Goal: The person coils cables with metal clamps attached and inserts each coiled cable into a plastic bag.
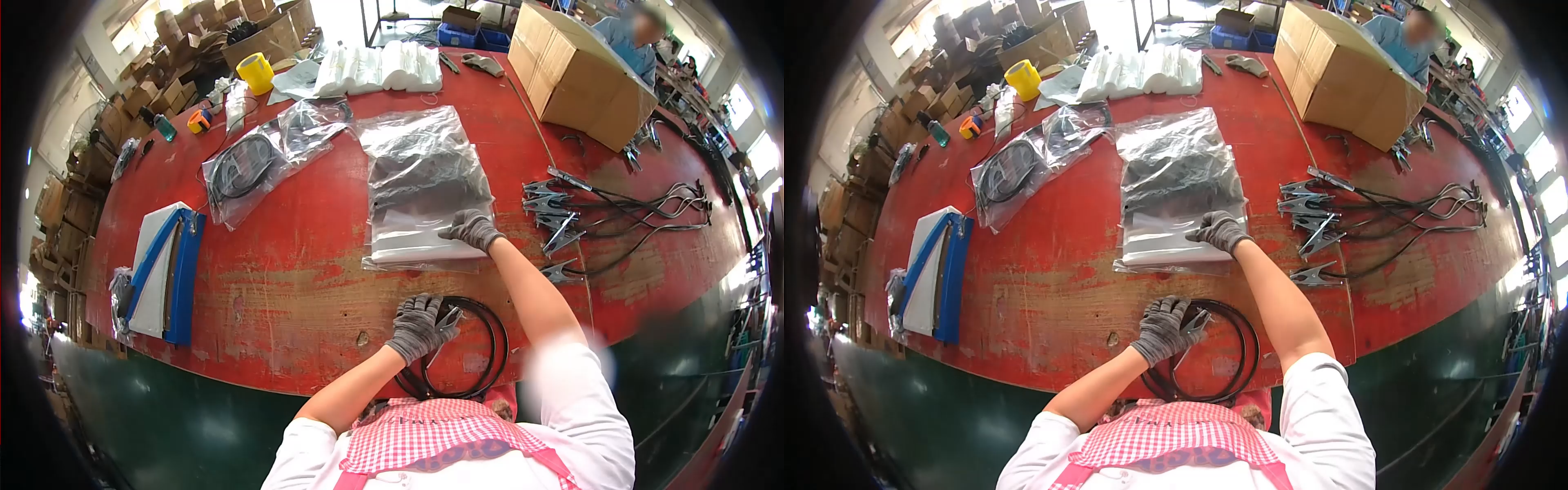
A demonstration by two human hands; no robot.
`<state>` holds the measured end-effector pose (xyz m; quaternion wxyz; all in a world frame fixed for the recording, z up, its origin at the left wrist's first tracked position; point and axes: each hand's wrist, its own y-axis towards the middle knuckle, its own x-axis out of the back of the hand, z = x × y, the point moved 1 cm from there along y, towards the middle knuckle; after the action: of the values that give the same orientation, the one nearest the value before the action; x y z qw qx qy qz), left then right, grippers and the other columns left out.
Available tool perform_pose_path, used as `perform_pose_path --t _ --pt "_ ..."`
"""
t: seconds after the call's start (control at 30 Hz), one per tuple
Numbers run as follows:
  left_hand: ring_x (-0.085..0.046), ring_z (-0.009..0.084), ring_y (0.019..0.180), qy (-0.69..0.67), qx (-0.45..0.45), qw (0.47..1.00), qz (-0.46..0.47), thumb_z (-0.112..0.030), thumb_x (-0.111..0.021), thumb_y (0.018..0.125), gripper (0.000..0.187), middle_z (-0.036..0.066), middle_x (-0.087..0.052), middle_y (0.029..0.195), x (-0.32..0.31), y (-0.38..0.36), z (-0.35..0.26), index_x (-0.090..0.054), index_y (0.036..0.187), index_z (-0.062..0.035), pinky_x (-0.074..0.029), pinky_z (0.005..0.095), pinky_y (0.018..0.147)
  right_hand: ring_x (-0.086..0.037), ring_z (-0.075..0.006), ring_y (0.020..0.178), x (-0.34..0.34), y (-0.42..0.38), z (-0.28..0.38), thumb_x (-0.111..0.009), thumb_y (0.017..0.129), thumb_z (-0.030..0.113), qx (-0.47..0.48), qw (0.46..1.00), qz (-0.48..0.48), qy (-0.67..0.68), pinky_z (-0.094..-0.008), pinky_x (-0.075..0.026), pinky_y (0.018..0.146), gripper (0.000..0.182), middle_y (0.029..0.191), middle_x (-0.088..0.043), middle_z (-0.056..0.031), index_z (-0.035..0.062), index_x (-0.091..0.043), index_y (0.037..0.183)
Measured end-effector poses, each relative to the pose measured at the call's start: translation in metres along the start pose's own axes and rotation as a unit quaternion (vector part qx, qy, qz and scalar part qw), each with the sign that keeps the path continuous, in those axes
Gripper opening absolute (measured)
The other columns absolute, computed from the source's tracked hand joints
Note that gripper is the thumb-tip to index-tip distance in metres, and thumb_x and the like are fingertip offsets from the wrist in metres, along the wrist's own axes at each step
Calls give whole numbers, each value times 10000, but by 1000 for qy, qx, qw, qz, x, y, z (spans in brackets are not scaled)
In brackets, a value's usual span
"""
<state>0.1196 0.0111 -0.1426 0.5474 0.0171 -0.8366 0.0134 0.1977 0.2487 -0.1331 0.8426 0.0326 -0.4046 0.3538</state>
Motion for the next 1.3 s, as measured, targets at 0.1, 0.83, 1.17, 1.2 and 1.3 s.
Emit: perform_pose_path --t 0.1,0.83,1.17,1.2,1.3 --pt "-503 257 992 -39 18 999 -10 -493 -593 733 602 155 -507 1094 7 16 6 -510 1125 -43 -408 346 858 -484 -151 576 1 -8 12 -760 637 330 14 996 6 84 -332 -405 559 344 610 -556 -85 36 -592 703" --pt "-352 279 1130 138 -52 941 -304 -306 -627 708 550 107 -456 1157 44 82 29 -462 1199 -120 -253 428 960 -577 -265 756 -1 -102 68 -517 760 131 260 889 -235 -295 -377 -466 589 127 915 -584 -70 138 -531 886" --pt "-543 256 833 192 47 974 -109 -216 -475 795 176 81 -566 902 58 55 55 -602 843 -105 -455 391 639 -500 -226 930 -3 -122 -2 -487 773 212 93 852 -199 -475 -356 -431 676 193 958 -554 -68 119 -599 899" --pt "-544 255 830 193 139 968 -81 -201 -461 802 194 82 -567 898 48 54 59 -601 890 -100 -459 392 639 -523 -221 868 -7 -120 -10 -467 778 187 85 851 -218 -470 -347 -445 653 248 942 -567 -66 144 -575 998" --pt "-544 257 835 266 56 962 -21 -175 -441 802 243 82 -570 896 16 56 71 -583 977 -85 -463 403 626 -562 -203 683 -16 -114 -33 -430 783 128 95 849 -227 -468 -336 -469 560 384 802 -574 -55 177 -499 1157"
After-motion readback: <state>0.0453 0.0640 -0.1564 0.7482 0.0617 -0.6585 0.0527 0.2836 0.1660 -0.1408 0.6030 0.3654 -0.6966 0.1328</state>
